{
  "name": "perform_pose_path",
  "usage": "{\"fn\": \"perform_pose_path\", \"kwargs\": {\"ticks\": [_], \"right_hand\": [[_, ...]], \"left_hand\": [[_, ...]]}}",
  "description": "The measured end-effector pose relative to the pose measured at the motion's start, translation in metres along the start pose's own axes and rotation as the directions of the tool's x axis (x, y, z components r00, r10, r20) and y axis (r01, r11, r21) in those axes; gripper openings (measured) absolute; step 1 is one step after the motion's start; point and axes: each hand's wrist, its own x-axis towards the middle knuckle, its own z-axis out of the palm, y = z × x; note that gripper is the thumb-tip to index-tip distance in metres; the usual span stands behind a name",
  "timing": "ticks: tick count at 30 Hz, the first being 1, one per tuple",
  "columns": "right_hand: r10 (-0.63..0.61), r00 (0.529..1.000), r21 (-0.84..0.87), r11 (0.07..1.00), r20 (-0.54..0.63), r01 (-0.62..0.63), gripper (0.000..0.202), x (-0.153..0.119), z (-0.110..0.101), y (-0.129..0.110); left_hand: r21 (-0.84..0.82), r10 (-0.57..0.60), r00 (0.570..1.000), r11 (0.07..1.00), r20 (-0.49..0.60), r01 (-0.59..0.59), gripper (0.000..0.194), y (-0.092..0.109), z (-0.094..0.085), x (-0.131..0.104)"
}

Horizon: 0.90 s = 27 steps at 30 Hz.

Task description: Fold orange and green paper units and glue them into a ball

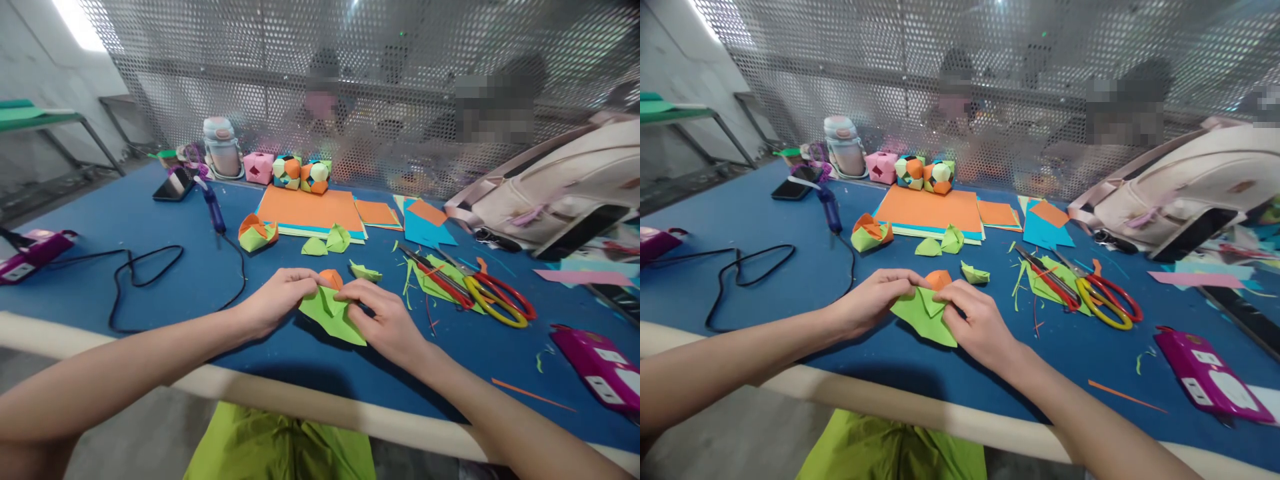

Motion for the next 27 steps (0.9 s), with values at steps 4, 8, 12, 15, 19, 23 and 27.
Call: {"fn": "perform_pose_path", "kwargs": {"ticks": [4,8,12,15,19,23,27], "right_hand": [[-0.131,0.991,-0.059,0.990,0.008,0.131,0.027,-0.0029,0.0017,-0.0001],[-0.181,0.983,-0.062,0.981,0.018,0.182,0.024,-0.0029,0.0023,-0.0036],[-0.036,0.999,-0.069,0.997,-0.023,0.034,0.008,-0.0011,0.0033,-0.0050],[0.093,0.994,-0.101,0.990,-0.059,-0.099,0.005,-0.0003,0.0037,-0.0034],[0.087,0.996,-0.134,0.987,-0.017,-0.089,0.009,-0.0002,0.0030,-0.0017],[0.031,1.000,-0.167,0.986,0.003,-0.030,0.011,-0.0005,0.0023,-0.0016],[-0.051,0.996,-0.176,0.982,0.074,0.064,0.014,-0.0018,0.0013,-0.0016]], "left_hand": [[0.140,0.071,0.998,0.988,0.000,-0.070,0.017,0.0004,0.0009,-0.0007],[0.315,0.116,0.992,0.944,-0.045,-0.096,0.017,-0.0036,0.0019,0.0004],[0.404,0.187,0.982,0.902,-0.041,-0.155,0.015,-0.0052,0.0027,-0.0005],[0.462,0.241,0.970,0.863,-0.028,-0.201,0.014,-0.0039,0.0035,-0.0028],[0.484,0.246,0.969,0.847,0.004,-0.217,0.010,-0.0031,0.0040,-0.0039],[0.529,0.229,0.972,0.820,0.046,-0.219,0.006,-0.0055,0.0033,-0.0025],[0.595,0.224,0.968,0.764,0.117,-0.249,0.003,-0.0090,0.0027,-0.0019]]}}
